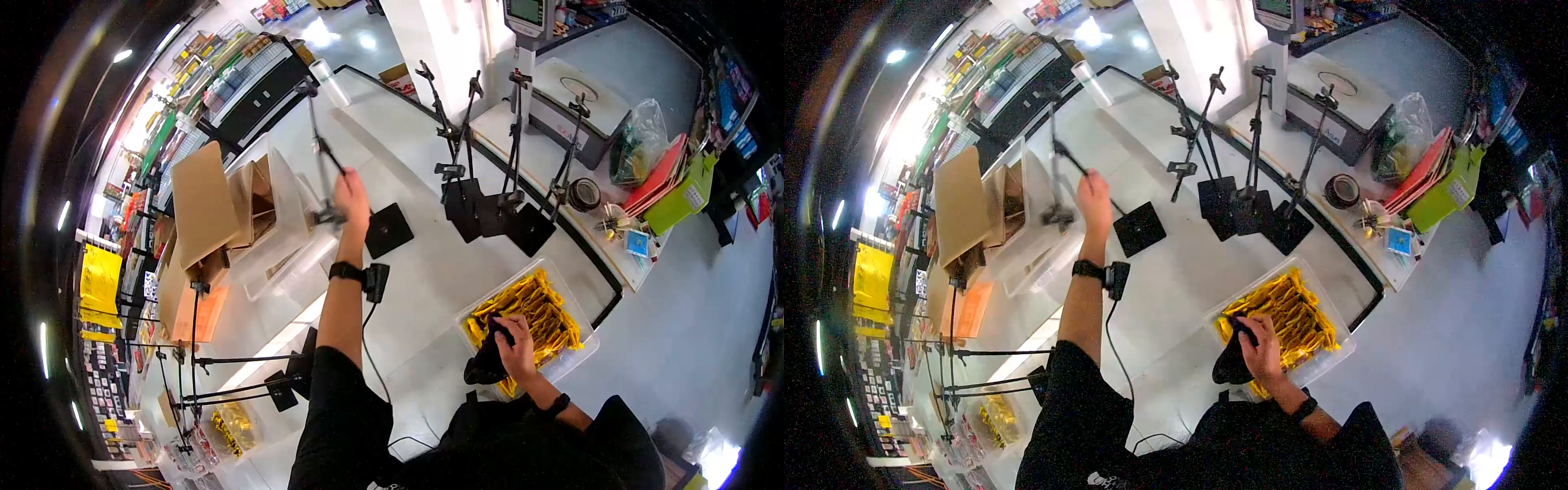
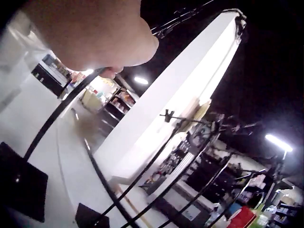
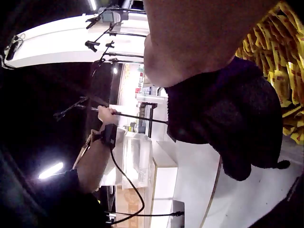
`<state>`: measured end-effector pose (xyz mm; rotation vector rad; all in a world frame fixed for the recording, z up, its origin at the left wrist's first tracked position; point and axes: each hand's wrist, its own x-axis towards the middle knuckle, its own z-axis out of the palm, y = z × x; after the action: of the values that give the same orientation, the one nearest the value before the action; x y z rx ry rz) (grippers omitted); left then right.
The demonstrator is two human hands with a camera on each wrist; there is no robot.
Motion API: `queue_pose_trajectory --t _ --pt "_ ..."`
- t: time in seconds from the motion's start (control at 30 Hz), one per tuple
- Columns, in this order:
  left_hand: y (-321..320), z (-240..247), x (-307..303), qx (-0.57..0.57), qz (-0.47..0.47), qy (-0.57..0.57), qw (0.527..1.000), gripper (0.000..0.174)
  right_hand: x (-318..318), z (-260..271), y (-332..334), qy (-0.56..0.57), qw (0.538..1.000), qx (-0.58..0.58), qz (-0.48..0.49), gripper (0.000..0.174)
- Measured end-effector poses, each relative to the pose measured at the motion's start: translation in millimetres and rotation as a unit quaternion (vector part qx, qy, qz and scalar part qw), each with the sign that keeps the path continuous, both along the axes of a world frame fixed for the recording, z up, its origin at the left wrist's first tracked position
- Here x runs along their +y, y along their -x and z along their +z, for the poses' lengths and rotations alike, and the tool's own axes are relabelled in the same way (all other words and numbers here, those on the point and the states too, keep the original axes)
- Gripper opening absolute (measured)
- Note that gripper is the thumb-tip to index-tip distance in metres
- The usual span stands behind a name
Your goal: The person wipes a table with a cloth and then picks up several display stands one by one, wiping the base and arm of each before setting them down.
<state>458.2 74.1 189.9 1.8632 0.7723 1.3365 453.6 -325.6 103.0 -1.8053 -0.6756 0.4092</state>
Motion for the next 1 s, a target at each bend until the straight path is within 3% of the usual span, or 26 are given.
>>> queue_pose_trajectory --t 0.07,0.1,0.2,0.23,0.27,0.4,0.57,0.7,0.8,0.87,1.0 --pt "28 26 -19 -0.040 -0.021 0.074 0.996 0.040 -1 9 -3 0.002 1.000 0.005 0.015 0.025" --pt "41 41 -38 -0.122 -0.041 0.120 0.984 0.040 1 12 -3 -0.023 0.999 -0.002 0.025 0.025" --pt "92 45 -72 -0.186 -0.027 0.095 0.978 0.038 15 24 1 -0.073 0.995 -0.012 0.072 0.025" --pt "111 40 -83 -0.227 -0.037 0.151 0.962 0.038 19 37 2 -0.093 0.992 -0.033 0.079 0.025" --pt "127 40 -98 -0.220 0.002 0.178 0.959 0.043 22 46 4 -0.113 0.988 -0.054 0.087 0.025" --pt "189 15 -141 -0.193 -0.001 0.185 0.964 0.038 35 79 14 -0.159 0.969 -0.145 0.123 0.024" --pt "232 2 -176 -0.107 -0.035 0.239 0.965 0.037 53 145 36 -0.218 0.947 -0.169 0.167 0.024" --pt "250 3 -183 -0.022 -0.054 0.243 0.968 0.032 82 194 67 -0.289 0.901 -0.256 0.198 0.026" --pt "248 10 -187 -0.063 -0.077 0.165 0.981 0.027 101 225 87 -0.310 0.882 -0.289 0.205 0.027" --pt "249 25 -197 -0.094 -0.040 0.181 0.978 0.017 118 239 95 -0.322 0.870 -0.314 0.199 0.027" --pt "238 39 -206 -0.208 0.062 0.065 0.974 0.016 145 254 111 -0.268 0.836 -0.365 0.310 0.027"
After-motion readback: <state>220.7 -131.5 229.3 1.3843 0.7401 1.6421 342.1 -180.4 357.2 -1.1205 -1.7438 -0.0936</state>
